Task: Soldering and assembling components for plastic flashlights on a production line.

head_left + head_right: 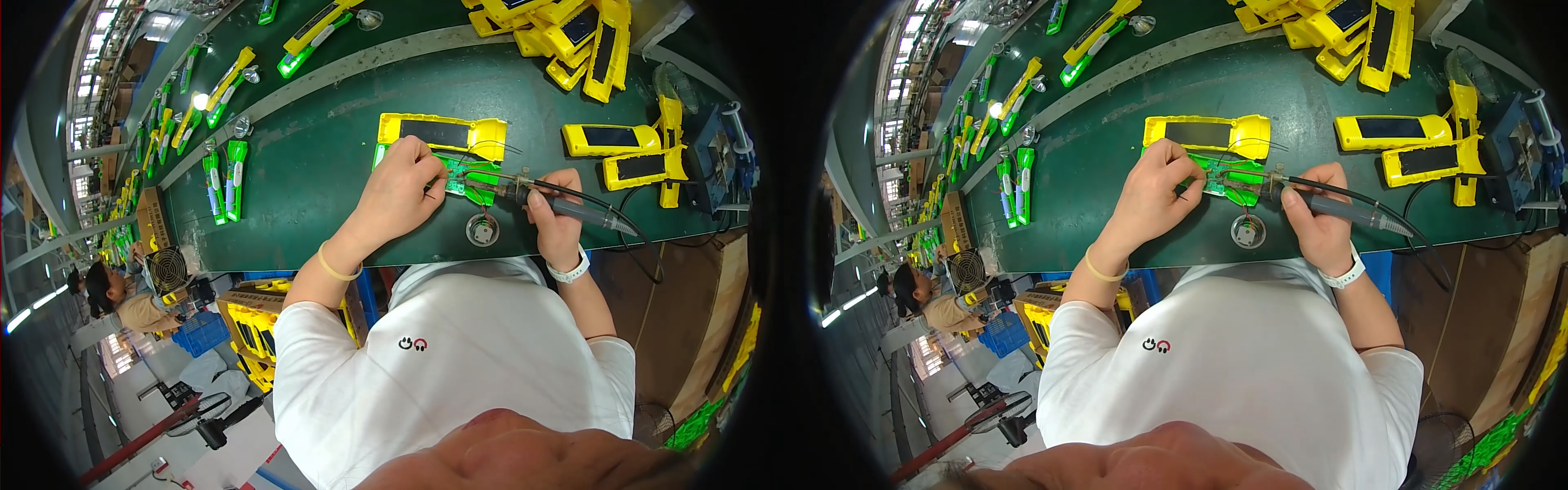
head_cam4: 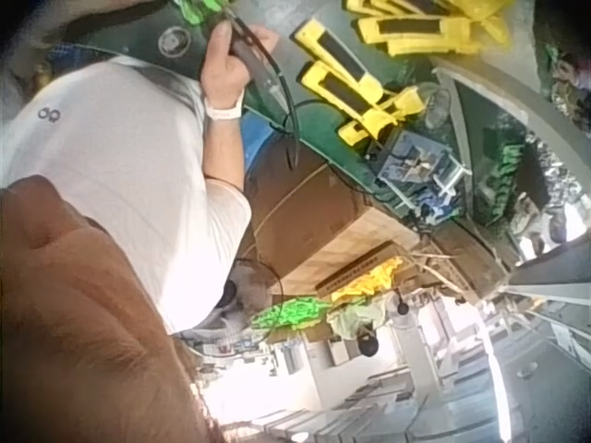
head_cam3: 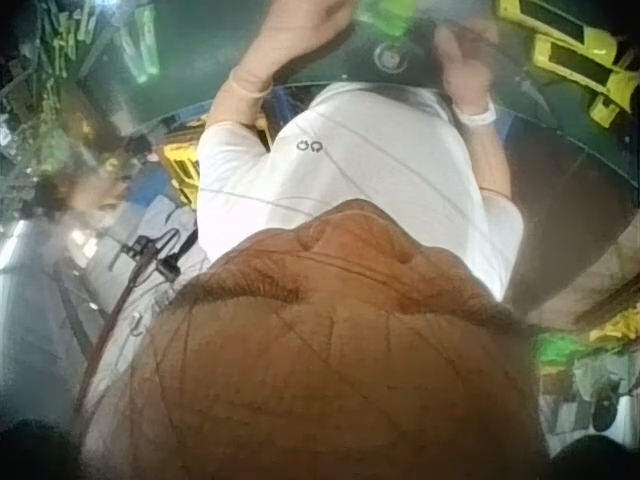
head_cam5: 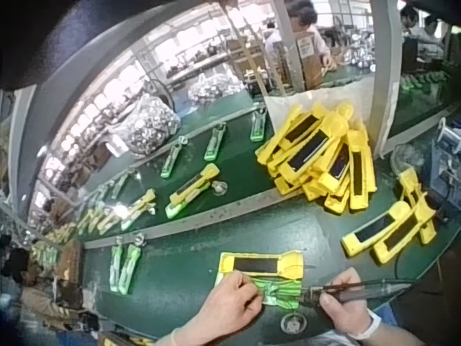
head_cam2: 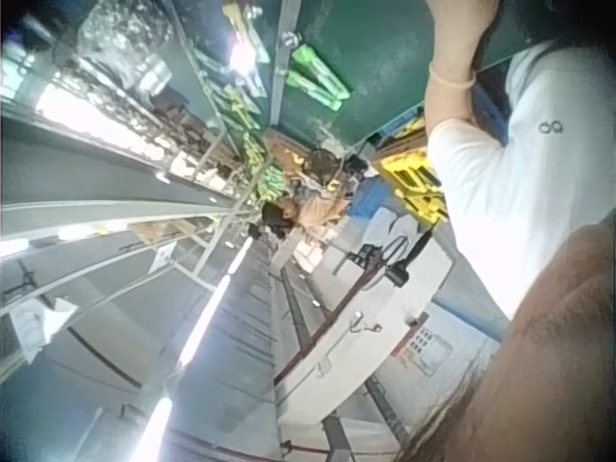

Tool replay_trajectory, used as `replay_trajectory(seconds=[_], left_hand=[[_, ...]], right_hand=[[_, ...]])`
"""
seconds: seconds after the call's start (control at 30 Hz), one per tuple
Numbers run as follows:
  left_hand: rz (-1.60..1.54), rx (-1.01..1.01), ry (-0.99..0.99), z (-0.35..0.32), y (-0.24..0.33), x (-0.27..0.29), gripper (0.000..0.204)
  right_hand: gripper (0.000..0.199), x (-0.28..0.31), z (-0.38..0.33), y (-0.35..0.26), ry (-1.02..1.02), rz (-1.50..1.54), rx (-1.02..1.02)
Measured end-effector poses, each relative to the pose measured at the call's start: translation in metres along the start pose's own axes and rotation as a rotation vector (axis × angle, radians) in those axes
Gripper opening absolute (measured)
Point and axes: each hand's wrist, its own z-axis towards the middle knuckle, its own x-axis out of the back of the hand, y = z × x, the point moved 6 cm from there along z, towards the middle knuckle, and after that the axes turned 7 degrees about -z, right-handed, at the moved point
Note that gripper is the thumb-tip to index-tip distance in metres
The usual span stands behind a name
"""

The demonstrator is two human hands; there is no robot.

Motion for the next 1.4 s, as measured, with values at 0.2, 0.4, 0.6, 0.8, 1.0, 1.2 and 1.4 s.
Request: replay_trajectory(seconds=[0.2,0.4,0.6,0.8,1.0,1.2,1.4], left_hand=[[-0.007,-0.010,-0.005,0.001,0.000,0.000,0.009],[0.001,0.006,-0.020,0.002,0.001,0.001,0.009],[0.016,0.017,-0.049,0.001,0.000,0.000,0.013],[0.345,-0.061,0.161,-0.006,0.018,0.038,0.025],[-0.120,0.376,-0.032,-0.032,-0.011,0.031,0.013],[-0.012,-0.228,0.140,-0.017,-0.002,0.020,0.019],[0.029,-0.351,0.125,-0.015,-0.004,0.006,0.027]], right_hand=[[0.021,-0.003,0.001,-0.001,0.013,0.030,-0.018],[0.023,0.005,0.000,-0.003,0.095,0.145,-0.008],[0.025,0.006,-0.002,-0.006,0.106,0.116,0.030],[0.025,0.014,-0.010,-0.001,0.150,0.082,0.021],[0.023,0.008,-0.018,0.003,0.176,0.224,-0.041],[0.021,0.004,-0.022,0.011,0.178,0.169,-0.054],[0.025,0.006,-0.022,0.009,0.208,0.213,-0.037]])
